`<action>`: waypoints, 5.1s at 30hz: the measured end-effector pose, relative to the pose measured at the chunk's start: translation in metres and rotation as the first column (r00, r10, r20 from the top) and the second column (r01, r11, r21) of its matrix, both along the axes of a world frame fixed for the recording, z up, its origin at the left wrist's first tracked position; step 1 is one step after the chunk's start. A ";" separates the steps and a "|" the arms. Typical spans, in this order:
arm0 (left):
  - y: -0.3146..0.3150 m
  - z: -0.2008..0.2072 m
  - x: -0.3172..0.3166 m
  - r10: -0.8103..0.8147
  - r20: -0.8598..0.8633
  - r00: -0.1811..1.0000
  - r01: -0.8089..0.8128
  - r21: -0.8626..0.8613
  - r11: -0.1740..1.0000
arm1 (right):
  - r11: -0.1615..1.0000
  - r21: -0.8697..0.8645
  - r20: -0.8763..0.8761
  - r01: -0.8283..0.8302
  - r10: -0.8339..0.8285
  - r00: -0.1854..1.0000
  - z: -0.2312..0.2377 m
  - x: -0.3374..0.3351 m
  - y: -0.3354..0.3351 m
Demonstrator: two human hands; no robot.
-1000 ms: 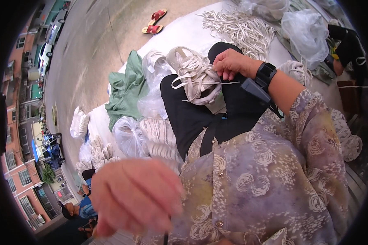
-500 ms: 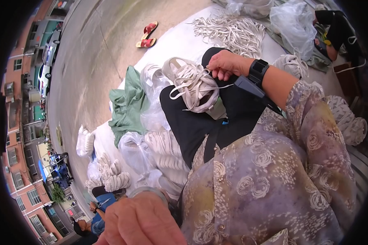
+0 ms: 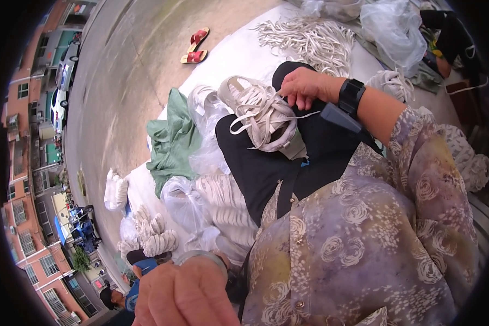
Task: Lacing white sneakers while sitting outside in a manufacturing area.
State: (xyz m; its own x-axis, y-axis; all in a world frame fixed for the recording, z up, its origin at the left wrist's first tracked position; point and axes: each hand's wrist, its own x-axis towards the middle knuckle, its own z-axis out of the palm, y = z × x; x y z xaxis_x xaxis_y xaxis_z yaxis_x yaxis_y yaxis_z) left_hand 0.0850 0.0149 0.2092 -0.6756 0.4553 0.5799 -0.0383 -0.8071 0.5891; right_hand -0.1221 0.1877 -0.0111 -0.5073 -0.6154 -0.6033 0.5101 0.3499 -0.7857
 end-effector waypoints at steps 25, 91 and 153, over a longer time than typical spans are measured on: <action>-0.039 -0.210 -0.026 0.904 0.116 0.412 -0.163 -0.966 0.198 | 0.957 -0.223 -0.297 0.184 -0.247 0.922 -0.003 0.010 0.049; -0.048 -0.266 -0.056 0.764 0.606 0.221 -0.127 -0.759 0.638 | 0.918 0.385 -0.907 -0.090 0.395 0.147 -0.007 0.029 -0.055; -0.047 -0.241 -0.076 0.579 -0.242 0.779 -0.033 -0.937 -0.346 | 0.586 -0.006 -0.304 0.810 -0.773 0.557 -0.101 -0.164 0.129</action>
State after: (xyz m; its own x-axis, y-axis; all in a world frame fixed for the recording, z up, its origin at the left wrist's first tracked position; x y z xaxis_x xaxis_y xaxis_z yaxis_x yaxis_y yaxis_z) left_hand 0.0091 -0.0321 -0.0313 -0.9046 -0.1210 -0.4088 -0.3721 0.6922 0.6184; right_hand -0.2864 0.3171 -0.1117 -0.8912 0.1782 -0.4171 0.4241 0.0015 -0.9056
